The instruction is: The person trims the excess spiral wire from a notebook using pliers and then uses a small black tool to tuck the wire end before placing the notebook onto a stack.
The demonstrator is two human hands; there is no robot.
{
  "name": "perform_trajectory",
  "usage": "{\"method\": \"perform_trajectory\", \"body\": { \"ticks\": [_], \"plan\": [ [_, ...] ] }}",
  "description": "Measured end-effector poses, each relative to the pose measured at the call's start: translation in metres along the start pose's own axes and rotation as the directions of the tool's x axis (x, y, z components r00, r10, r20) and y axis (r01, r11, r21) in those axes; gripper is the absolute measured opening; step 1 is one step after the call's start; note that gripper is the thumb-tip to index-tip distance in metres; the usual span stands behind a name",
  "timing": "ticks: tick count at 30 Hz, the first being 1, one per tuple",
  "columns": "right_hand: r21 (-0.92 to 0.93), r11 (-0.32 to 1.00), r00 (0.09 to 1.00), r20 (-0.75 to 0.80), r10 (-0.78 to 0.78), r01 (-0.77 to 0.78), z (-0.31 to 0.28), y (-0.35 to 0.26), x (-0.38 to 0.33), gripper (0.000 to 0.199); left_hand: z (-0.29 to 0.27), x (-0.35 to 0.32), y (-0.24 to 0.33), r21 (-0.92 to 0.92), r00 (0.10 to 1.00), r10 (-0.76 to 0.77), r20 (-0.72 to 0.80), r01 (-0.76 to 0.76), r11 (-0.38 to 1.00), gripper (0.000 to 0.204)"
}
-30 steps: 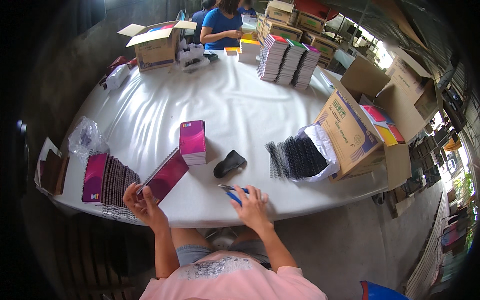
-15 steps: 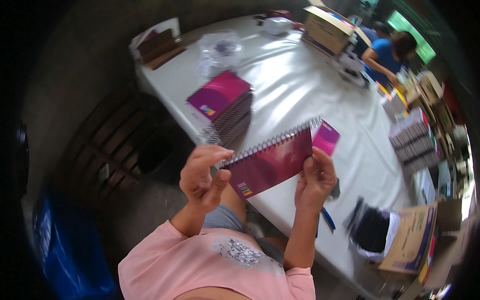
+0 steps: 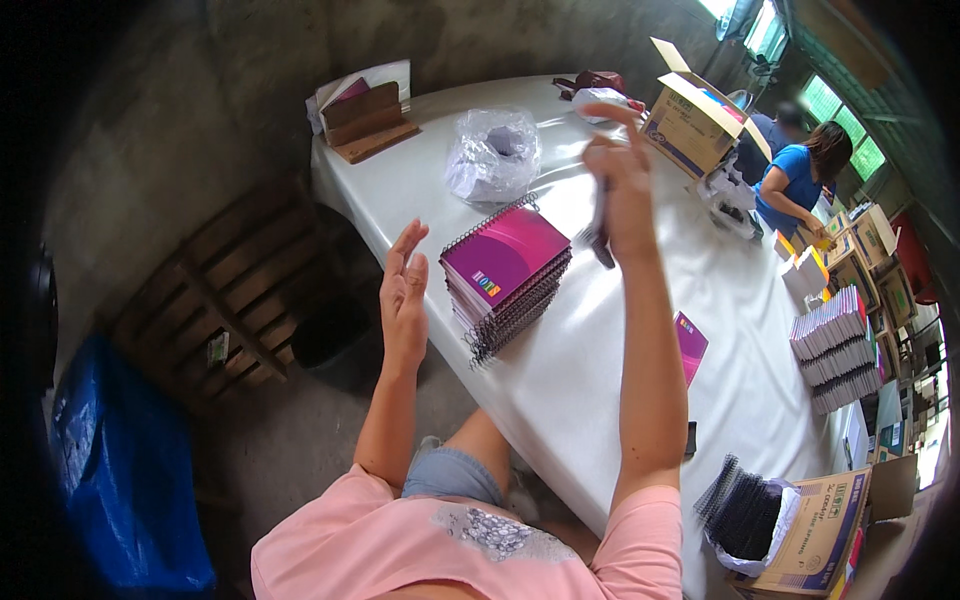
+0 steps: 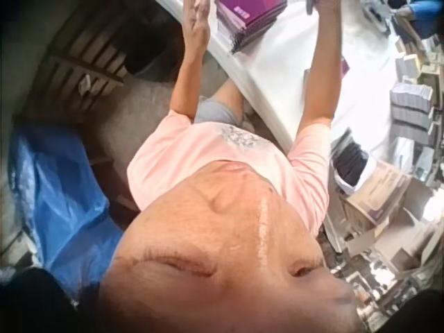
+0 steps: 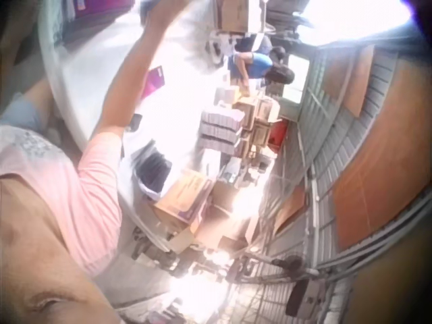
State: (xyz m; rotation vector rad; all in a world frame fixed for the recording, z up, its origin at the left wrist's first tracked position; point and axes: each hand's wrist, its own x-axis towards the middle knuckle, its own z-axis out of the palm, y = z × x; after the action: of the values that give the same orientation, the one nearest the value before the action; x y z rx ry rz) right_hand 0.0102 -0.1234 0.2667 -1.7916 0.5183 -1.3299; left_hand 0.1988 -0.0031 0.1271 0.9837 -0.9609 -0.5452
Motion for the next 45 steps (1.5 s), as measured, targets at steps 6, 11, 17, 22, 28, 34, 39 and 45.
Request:
{"method": "perform_trajectory", "body": {
  "ticks": [6,11,17,22,28,34,39,45],
  "plan": [
    [-0.538,0.708,0.809,0.581,-0.082,0.458,0.088,0.006,-0.03,0.042,0.003,-0.001,-0.016,-0.104,0.996,0.015,0.092,-0.005,0.995,0.048],
    [-0.526,0.84,0.991,0.074,-0.11,0.133,0.05,0.013,-0.05,0.039,0.006,-0.002,-0.013,-0.037,0.991,0.013,0.134,-0.008,0.999,0.048],
    [-0.382,0.896,0.963,-0.228,0.144,-0.224,0.025,0.072,-0.088,0.037,0.013,-0.002,-0.015,-0.131,0.985,-0.001,0.174,0.024,0.991,0.044],
    [-0.359,0.899,0.931,-0.343,0.124,-0.252,0.035,0.068,-0.097,0.033,0.016,-0.001,-0.009,-0.124,0.977,0.021,0.21,0.005,0.992,0.043],
    [-0.453,0.874,0.962,-0.268,0.056,-0.177,0.027,0.061,-0.103,0.033,0.017,0.0,-0.016,-0.132,0.977,0.046,0.209,-0.018,0.991,0.043],
    [-0.59,0.799,0.968,-0.246,-0.043,-0.115,-0.004,0.044,-0.131,0.059,0.016,0.003,-0.017,-0.037,0.984,0.074,0.161,-0.069,0.997,0.04],
    [-0.557,0.829,0.996,-0.088,0.008,-0.056,0.009,0.058,-0.127,0.072,0.025,0.003,-0.019,-0.094,0.992,0.013,0.128,-0.001,0.996,0.041],
    [-0.851,0.493,0.929,-0.314,-0.198,-0.183,-0.021,0.049,-0.147,0.064,0.0,0.004,-0.013,-0.047,0.993,0.086,-0.086,-0.091,0.995,0.045]
  ]
}}
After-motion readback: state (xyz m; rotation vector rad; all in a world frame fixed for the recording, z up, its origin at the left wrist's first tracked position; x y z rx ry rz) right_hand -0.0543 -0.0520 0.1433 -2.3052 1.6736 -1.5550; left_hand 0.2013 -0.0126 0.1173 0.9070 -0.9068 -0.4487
